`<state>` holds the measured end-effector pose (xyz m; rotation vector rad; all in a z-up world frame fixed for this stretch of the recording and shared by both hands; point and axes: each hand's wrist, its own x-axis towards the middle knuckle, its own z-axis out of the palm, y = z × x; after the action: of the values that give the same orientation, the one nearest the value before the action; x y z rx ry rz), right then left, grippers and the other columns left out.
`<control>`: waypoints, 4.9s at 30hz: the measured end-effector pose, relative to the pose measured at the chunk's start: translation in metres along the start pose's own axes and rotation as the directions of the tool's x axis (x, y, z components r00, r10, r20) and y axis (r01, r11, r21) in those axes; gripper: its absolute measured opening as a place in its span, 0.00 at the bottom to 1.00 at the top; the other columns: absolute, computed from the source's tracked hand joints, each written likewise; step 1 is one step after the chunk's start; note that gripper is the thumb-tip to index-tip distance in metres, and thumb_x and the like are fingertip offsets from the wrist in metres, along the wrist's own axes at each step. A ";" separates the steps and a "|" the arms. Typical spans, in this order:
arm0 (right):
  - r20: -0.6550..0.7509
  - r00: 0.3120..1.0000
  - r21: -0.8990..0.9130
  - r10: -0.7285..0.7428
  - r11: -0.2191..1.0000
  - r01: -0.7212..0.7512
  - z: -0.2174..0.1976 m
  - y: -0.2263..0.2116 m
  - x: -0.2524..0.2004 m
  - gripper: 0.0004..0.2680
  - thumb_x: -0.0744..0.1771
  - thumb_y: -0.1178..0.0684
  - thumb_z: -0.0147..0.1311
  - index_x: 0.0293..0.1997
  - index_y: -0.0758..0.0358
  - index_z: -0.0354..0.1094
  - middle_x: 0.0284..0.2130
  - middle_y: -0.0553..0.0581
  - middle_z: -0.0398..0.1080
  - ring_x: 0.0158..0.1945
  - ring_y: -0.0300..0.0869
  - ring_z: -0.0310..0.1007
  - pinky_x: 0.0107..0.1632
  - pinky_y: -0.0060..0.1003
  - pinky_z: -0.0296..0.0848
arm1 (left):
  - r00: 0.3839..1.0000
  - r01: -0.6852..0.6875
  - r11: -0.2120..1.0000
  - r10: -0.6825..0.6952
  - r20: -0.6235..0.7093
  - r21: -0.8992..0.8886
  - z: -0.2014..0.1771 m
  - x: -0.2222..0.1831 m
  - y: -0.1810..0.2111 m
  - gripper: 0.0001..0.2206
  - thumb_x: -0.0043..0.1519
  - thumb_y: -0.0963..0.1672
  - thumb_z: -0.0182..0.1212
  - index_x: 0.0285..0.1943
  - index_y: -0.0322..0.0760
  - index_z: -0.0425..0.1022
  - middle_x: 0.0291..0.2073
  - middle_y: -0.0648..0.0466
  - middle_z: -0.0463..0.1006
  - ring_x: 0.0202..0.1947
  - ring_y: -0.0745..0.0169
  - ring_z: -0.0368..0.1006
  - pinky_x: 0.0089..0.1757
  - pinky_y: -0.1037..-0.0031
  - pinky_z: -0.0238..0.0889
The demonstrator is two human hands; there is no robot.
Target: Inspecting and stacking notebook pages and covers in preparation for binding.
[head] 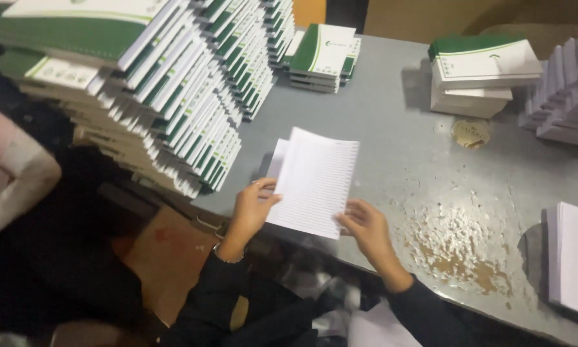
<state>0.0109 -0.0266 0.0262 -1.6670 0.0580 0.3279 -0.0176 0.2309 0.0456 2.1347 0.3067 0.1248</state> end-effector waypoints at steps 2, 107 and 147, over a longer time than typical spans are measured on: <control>0.003 0.998 -0.111 -0.070 0.991 0.070 0.023 0.020 0.021 0.17 0.62 0.55 0.70 0.54 0.66 0.74 0.46 0.71 0.78 0.48 0.57 0.80 0.43 0.48 0.83 | 0.995 0.059 0.998 -0.057 -0.079 0.020 -0.011 0.008 -0.012 0.17 0.57 0.42 0.71 0.56 0.40 0.79 0.47 0.46 0.82 0.47 0.44 0.80 0.45 0.62 0.75; -0.771 0.269 -0.615 -0.577 0.784 -0.084 -0.413 0.118 -0.087 0.13 0.76 0.58 0.40 0.66 0.76 0.64 0.57 0.78 0.69 0.61 0.66 0.67 0.63 0.54 0.63 | 0.664 -0.538 0.804 0.589 0.460 -0.253 0.530 0.056 0.259 0.18 0.71 0.50 0.48 0.54 0.31 0.77 0.43 0.38 0.82 0.50 0.37 0.76 0.54 0.52 0.69; -0.543 0.319 -0.705 -0.777 0.628 0.328 -0.245 0.070 -0.104 0.30 0.73 0.49 0.47 0.81 0.60 0.24 0.80 0.58 0.21 0.85 0.57 0.21 0.84 0.71 0.42 | 0.965 0.061 0.685 0.146 0.219 -0.726 0.197 -0.038 0.108 0.24 0.69 0.52 0.41 0.59 0.30 0.72 0.54 0.40 0.81 0.56 0.50 0.78 0.52 0.66 0.72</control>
<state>-0.0606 -0.2912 0.0060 -2.0684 0.0693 -1.1715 0.0053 0.0053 0.0286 1.3241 0.0248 -0.0148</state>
